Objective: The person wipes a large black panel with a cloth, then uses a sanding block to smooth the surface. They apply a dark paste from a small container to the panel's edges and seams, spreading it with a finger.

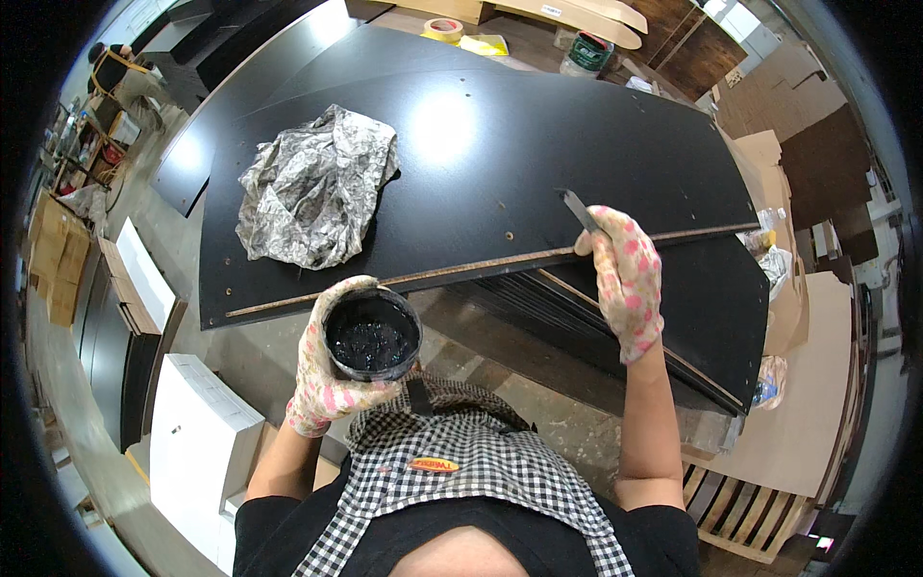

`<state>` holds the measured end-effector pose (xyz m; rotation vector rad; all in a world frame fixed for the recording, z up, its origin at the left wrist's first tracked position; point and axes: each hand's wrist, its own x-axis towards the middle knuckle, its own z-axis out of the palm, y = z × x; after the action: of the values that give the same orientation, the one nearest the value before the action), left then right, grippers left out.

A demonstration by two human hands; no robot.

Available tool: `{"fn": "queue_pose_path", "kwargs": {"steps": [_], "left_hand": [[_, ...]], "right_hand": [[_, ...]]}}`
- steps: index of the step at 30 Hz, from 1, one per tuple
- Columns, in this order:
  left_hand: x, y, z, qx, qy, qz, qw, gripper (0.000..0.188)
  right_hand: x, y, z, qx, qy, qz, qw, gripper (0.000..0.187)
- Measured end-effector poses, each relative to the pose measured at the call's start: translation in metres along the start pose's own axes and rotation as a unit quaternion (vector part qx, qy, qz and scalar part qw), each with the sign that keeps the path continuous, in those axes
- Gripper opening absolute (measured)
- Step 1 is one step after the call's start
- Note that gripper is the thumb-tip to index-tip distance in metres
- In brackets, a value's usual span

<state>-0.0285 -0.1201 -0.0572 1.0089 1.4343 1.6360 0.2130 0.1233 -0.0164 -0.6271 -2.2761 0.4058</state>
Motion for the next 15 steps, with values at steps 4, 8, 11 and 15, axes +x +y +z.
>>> {"fn": "queue_pose_path", "kwargs": {"steps": [4,8,11,15], "left_hand": [[-0.004,0.000,-0.013,-0.019,-0.023,-0.012,0.999,0.105],[-0.004,-0.001,-0.025,-0.044,-0.044,-0.016,0.998,0.107],[-0.004,0.001,-0.027,-0.064,-0.047,-0.046,0.996,0.108],[-0.003,0.003,-0.020,-0.060,-0.085,-0.053,0.993,0.106]], "right_hand": [[-0.018,-0.014,-0.001,0.001,0.006,0.000,1.000,0.025],[-0.035,-0.026,0.000,-0.024,0.013,0.041,0.999,0.028],[-0.050,-0.041,0.009,0.044,0.081,-0.038,0.995,0.034],[-0.076,-0.063,0.025,0.046,-0.003,-0.026,0.999,0.052]]}}
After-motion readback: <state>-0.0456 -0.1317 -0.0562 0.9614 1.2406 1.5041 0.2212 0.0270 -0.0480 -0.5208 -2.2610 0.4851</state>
